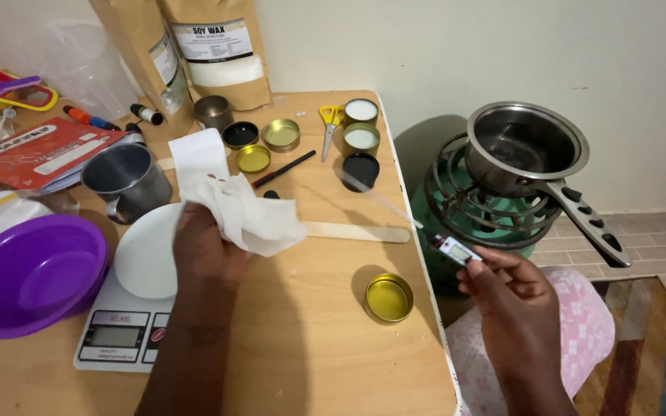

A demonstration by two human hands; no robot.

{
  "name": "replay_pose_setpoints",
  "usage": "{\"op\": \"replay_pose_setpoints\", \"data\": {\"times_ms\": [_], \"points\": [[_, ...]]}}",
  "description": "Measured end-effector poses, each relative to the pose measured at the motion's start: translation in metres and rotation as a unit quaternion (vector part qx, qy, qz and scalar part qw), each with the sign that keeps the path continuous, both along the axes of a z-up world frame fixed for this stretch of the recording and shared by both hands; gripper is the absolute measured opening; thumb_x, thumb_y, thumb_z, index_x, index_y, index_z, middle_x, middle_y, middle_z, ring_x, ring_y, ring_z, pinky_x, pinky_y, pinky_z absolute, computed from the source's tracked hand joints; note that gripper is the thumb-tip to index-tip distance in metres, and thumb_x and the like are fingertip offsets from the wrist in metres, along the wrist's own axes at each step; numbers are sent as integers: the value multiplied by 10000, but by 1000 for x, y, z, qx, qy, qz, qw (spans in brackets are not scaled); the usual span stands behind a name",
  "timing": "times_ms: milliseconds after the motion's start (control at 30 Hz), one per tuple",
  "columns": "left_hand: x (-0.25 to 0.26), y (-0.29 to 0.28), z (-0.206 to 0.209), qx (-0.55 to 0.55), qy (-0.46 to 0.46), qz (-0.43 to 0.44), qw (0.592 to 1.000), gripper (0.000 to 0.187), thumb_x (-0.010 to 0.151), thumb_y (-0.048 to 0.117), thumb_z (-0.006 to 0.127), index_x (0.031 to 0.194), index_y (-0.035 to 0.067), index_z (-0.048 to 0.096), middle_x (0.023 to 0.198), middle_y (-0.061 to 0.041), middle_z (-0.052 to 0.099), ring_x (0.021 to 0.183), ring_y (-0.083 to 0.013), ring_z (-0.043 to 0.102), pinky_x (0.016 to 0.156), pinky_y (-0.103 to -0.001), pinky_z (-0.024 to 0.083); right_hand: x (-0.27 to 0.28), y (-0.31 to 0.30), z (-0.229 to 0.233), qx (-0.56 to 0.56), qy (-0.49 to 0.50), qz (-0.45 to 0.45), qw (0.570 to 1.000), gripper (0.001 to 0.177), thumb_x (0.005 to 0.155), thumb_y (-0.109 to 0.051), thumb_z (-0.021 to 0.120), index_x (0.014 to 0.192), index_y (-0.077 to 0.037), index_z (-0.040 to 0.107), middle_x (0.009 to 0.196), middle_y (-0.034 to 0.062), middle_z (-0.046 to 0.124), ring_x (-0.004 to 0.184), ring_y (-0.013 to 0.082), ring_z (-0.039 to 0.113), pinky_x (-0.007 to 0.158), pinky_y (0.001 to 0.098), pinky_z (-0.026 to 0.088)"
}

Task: Checking the temperature of melted wax in a tin using a digital thermometer and wiping the probe with a cloth.

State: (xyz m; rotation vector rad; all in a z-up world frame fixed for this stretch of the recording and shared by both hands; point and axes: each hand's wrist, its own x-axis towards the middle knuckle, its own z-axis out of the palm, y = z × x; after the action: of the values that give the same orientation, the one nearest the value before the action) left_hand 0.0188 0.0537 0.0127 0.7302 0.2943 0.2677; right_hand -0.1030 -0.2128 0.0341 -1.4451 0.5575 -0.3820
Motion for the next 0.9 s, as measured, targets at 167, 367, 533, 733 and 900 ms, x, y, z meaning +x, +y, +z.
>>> {"op": "replay_pose_setpoints", "data": {"times_ms": [167, 367, 533, 733, 900], "points": [[-18, -1, 30, 199, 92, 145, 965, 65, 874, 123, 596, 812, 130, 616, 753, 9, 632, 658, -93, 570, 554, -244, 504, -13, 19, -21, 20, -21, 26, 999, 236, 723, 33, 679, 954, 8, 641, 1017, 149, 722, 733, 226, 619, 591, 343, 510], [-2, 15, -2, 426, -3, 266, 865, 222, 919, 151, 536, 1113, 78, 613, 1001, -31, 655, 905, -120, 612, 816, -256, 503, -27, 73, -68, -269, -283, 160, 906, 204, 692, -75, 797, 695, -137, 603, 920, 67, 665, 866, 152, 666, 763, 227, 488], [0, 13, -1, 427, 116, 181, 878, 441, 815, 3, 397, 1226, 131, 494, 1220, -63, 583, 1050, -172, 588, 886, -274, 470, -26, 100, -95, -305, -215, 421, 827, 133, 895, -146, 653, 907, -69, 546, 1030, 107, 500, 870, 238, 608, 762, 300, 488], [-4, 6, -4, 493, 51, 236, 836, 550, 768, -35, 370, 1313, 25, 415, 1355, -187, 442, 1283, -304, 393, 1062, -398, 307, -23, 83, -71, -362, -252, 462, 769, 410, 879, -274, 663, 1214, -71, 541, 1277, 196, 522, 1147, 344, 557, 965, 414, 441], [-21, -10, 1, 551, -125, 386, 729, 480, 785, -60, 344, 1255, -19, 438, 1281, -221, 476, 1221, -366, 444, 1029, -438, 338, -11, 33, -58, -334, -204, 209, 896, 366, 744, -154, 753, 1077, -81, 621, 1126, 78, 625, 1024, 190, 610, 885, 295, 490]]}}
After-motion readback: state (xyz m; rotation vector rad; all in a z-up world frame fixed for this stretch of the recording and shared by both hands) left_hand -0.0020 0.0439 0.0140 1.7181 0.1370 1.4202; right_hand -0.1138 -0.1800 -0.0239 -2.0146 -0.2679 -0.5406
